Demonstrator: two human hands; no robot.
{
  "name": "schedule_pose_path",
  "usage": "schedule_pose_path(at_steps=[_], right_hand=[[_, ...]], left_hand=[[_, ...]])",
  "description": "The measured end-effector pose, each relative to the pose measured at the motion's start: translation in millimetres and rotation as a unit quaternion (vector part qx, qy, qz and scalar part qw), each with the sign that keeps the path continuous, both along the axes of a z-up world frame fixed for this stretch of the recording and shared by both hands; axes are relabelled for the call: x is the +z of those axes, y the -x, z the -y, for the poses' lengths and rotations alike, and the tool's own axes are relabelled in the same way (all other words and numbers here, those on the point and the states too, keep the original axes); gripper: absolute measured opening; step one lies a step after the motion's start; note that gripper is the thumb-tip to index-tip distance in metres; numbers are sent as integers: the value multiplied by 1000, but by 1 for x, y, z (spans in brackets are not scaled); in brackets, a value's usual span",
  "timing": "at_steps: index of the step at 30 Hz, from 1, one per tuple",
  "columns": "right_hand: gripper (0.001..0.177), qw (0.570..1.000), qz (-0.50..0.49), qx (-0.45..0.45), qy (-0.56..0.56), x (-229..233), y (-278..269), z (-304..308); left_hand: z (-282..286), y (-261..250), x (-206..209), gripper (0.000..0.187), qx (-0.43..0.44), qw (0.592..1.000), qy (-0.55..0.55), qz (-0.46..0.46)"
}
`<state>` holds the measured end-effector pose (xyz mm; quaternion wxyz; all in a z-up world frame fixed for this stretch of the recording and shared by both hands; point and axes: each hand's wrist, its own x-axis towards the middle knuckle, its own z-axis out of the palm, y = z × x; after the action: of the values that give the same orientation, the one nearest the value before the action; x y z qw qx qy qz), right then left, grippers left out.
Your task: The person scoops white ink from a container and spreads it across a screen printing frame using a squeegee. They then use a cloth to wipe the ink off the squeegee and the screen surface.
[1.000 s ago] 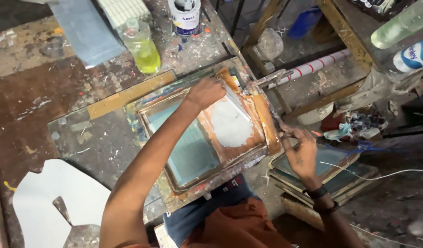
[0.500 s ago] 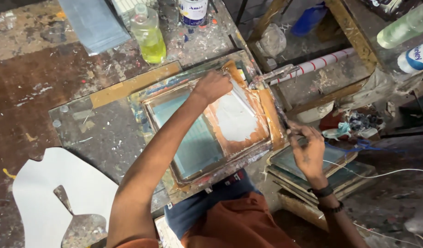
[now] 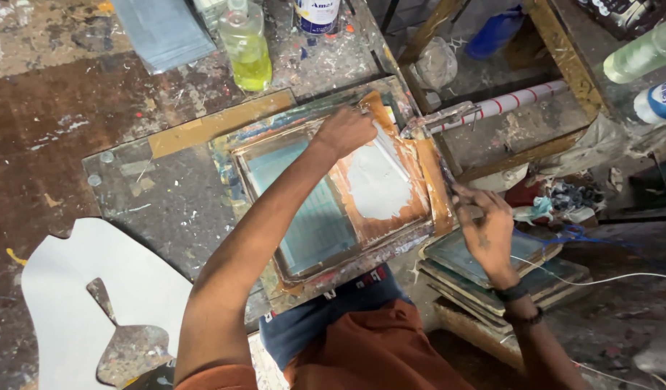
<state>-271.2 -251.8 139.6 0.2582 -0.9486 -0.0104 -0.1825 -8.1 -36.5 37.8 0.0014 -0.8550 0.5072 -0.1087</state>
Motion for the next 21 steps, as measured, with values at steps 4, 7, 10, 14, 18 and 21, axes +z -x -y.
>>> schedule_pose_path(at_steps=[4, 7, 10, 14, 18, 21], right_hand=[[26, 1000, -16, -22, 15, 8, -24, -7], [25, 1000, -11, -7, 12, 13, -40, -8], [29, 999, 1, 38, 35, 13, -56, -9], [25, 996, -53, 66, 13, 6, -85, -8], [27, 990, -100, 98, -12, -11, -128, -4], [30, 981, -170, 98, 2, -20, -167, -13]], left_hand=[[5, -3, -3, 14, -3, 1000, 4, -1], [7, -5, -6, 13, -3, 999, 36, 13], [4, -5, -3, 12, -9, 999, 24, 19], [5, -5, -3, 12, -1, 1000, 16, 12], [8, -7, 2, 14, -7, 1000, -1, -3], [11, -12, -10, 12, -9, 998, 58, 36]])
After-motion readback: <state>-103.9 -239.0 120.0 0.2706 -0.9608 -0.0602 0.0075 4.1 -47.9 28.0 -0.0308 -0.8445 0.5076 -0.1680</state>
